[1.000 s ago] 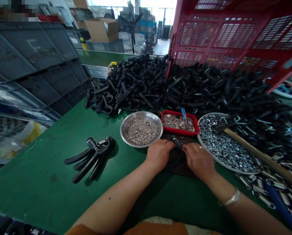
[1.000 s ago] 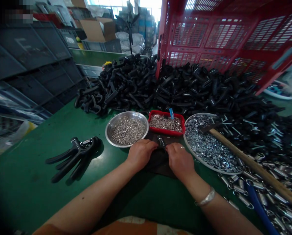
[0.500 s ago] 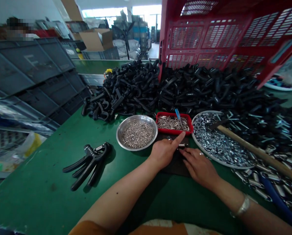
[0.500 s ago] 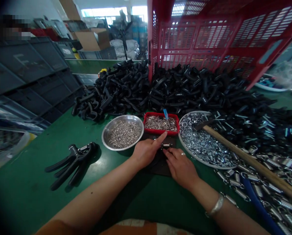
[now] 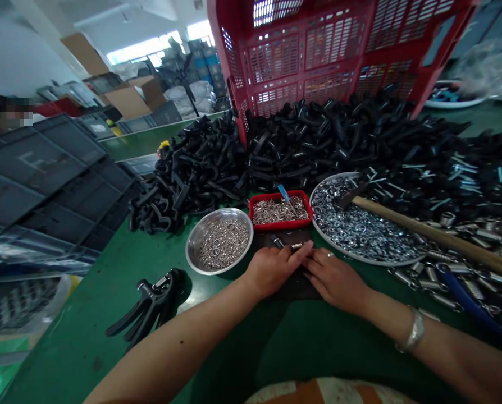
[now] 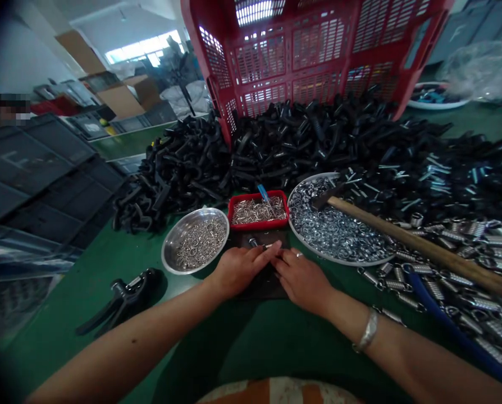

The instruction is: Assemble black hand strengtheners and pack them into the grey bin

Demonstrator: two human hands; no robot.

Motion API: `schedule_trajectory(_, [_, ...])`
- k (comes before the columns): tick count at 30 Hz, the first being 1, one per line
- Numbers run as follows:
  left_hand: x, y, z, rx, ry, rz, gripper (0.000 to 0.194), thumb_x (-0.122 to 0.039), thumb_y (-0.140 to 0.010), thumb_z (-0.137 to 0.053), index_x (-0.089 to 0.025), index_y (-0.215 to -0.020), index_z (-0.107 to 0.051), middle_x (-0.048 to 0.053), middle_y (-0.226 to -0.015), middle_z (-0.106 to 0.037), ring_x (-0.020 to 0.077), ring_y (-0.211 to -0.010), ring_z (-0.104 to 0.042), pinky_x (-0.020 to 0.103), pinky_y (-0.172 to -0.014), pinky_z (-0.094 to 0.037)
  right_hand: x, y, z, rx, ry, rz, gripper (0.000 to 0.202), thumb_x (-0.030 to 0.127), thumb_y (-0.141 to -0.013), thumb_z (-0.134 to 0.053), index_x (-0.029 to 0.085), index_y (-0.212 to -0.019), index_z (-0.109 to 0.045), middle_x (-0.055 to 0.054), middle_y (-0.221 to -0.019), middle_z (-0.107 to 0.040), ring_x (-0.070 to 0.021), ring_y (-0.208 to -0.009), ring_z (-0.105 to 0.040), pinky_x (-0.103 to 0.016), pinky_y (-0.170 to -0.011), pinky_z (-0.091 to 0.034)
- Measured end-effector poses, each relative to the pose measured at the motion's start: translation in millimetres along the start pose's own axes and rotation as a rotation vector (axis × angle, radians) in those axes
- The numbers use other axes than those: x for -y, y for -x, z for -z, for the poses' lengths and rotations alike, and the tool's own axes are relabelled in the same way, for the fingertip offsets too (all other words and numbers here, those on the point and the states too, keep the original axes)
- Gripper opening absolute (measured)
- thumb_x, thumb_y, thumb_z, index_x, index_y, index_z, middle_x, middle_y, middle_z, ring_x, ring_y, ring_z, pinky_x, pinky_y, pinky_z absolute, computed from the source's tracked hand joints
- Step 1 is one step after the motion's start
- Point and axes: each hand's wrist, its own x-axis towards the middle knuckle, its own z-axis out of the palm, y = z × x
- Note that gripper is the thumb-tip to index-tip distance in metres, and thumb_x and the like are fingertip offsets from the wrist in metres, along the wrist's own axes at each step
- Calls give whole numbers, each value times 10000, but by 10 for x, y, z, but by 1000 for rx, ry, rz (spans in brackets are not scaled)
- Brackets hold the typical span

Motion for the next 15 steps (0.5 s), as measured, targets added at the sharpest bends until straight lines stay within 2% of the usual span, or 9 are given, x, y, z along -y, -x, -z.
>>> schedule_trajectory(5, [50,64,-11,60,26,-17,486,-222,-867,-348,-210,-1344,-256,75,-1095,-598,136,-645,-601,249,-505,-454,29,-21,20,15,36,25,337,193,-810,-428,133,-1121,-541,-131,-1076,-548,-241,-963,-502,-377,-777,-478])
schedule_trajectory(8, [105,139,-39,99,127,15,523,-185,-846,-370,-193,-1352,-237,89,-1189,-548,146,-732,-619,266,-596,-495,-94,7,222,-40,117,8,372,204,-807,-438,144,-1167,-511,-130,-1160,-523,-249,-1013,-493,-386,-799,-459])
schedule_trajectory(10, [150,174,-60,78,252,72,492,-169,-847,-359,-185,-1332,-283,79,-1214,-533,143,-852,-612,261,-701,-502,-308,111,441,-106,256,-138,377,202,-803,-422,149,-1164,-515,-145,-1199,-505,-296,-1023,-489,-446,-770,-442])
schedule_trajectory(12, [190,186,-82,-4,387,150,428,-178,-860,-341,-182,-1288,-361,61,-1239,-515,132,-993,-565,247,-805,-480,-617,294,652,-146,412,-350,363,216,-788,-409,145,-1115,-550,-174,-1169,-526,-361,-1003,-489,-519,-717,-410])
schedule_trajectory(14, [215,182,-102,-82,489,183,369,-200,-869,-341,-194,-1223,-445,41,-1245,-511,116,-1057,-528,239,-855,-461,-960,514,800,-176,460,-463,282,269,-778,-423,166,-951,-620,-156,-872,-630,-328,-867,-555,-487,-653,-412])
schedule_trajectory(15, [220,177,-107,-100,524,165,344,-211,-870,-349,-204,-1187,-483,32,-1232,-523,109,-1057,-528,237,-859,-460,-1121,618,848,-204,456,-501,251,302,-775,-431,182,-860,-634,-131,-734,-631,-298,-779,-576,-457,-614,-416])
